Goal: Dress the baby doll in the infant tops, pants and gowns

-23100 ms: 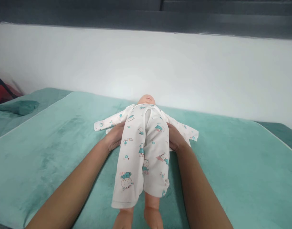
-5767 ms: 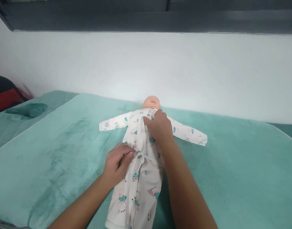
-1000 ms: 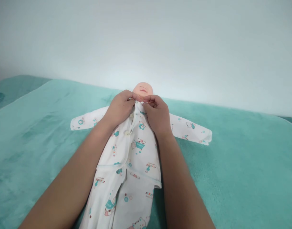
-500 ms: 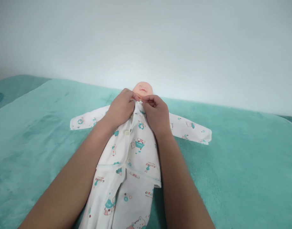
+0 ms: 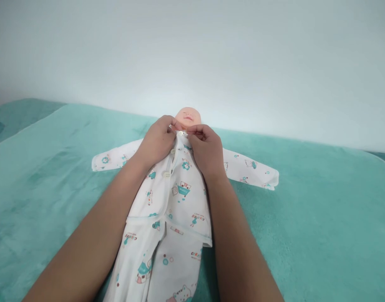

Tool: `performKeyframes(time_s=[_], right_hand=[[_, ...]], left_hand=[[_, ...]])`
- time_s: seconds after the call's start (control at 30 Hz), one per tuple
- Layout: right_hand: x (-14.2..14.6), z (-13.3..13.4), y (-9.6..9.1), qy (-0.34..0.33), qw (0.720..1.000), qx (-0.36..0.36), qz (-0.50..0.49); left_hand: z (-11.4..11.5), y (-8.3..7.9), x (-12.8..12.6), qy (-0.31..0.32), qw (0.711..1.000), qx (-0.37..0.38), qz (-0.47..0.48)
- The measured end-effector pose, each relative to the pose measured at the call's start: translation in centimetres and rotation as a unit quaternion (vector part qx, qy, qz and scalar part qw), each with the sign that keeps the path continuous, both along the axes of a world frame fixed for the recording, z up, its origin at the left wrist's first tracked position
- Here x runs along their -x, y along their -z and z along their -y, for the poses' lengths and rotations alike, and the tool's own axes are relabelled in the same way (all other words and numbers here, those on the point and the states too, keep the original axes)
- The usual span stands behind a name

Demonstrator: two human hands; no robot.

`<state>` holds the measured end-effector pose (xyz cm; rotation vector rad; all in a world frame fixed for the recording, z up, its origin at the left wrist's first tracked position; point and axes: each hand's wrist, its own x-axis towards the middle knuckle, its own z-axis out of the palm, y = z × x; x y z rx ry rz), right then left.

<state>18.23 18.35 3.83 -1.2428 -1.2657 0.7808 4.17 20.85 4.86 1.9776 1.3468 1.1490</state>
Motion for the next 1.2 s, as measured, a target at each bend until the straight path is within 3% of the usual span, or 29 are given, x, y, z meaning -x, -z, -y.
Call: performKeyframes(time_s=[0.1,0.2,0.4,0.53,0.6,0.8,0.97,1.07,1.2], right_hand=[[0.0,0.5,-1.0,0.008,0.999,0.022,0.031],[-0.3,1.6,-2.9,0.011,0.990,0.053,0.131],[0.1,4.4,-6.2,-0.093,0.905,0.150,0.387],[1.4,6.0,-7.0,-0.088,0.857,0.157,0.483],[1.9,6.3,-7.1,-0.082,0.848,0.149,0.503],[1.0,4.6,-6.1,-0.102,0.880,0.151,0.439],[-1.0,3.2,-5.3,-0.196,0.937,0.190,0.219],[-1.6,2.9,-4.9,-0.228,0.945,0.201,0.118],[-1.7,2.8,-4.3,-0.247,0.947,0.192,0.066]], left_hand=[[0.5,-0.4,0.2,-0.028,0.999,-0.012,0.035],[1.8,-0.9,0.4,-0.057,0.996,-0.006,0.070],[4.2,-1.1,0.8,-0.056,0.995,0.056,0.061],[5.0,-0.8,1.1,-0.045,0.991,0.100,0.082],[5.4,-0.6,1.3,-0.044,0.991,0.101,0.083],[6.2,-0.2,1.6,-0.031,0.992,0.095,0.074],[6.5,-0.8,2.1,0.002,0.986,0.141,0.092],[6.7,-1.3,2.5,0.023,0.982,0.165,0.087],[6.7,-1.5,2.8,0.026,0.977,0.185,0.099]])
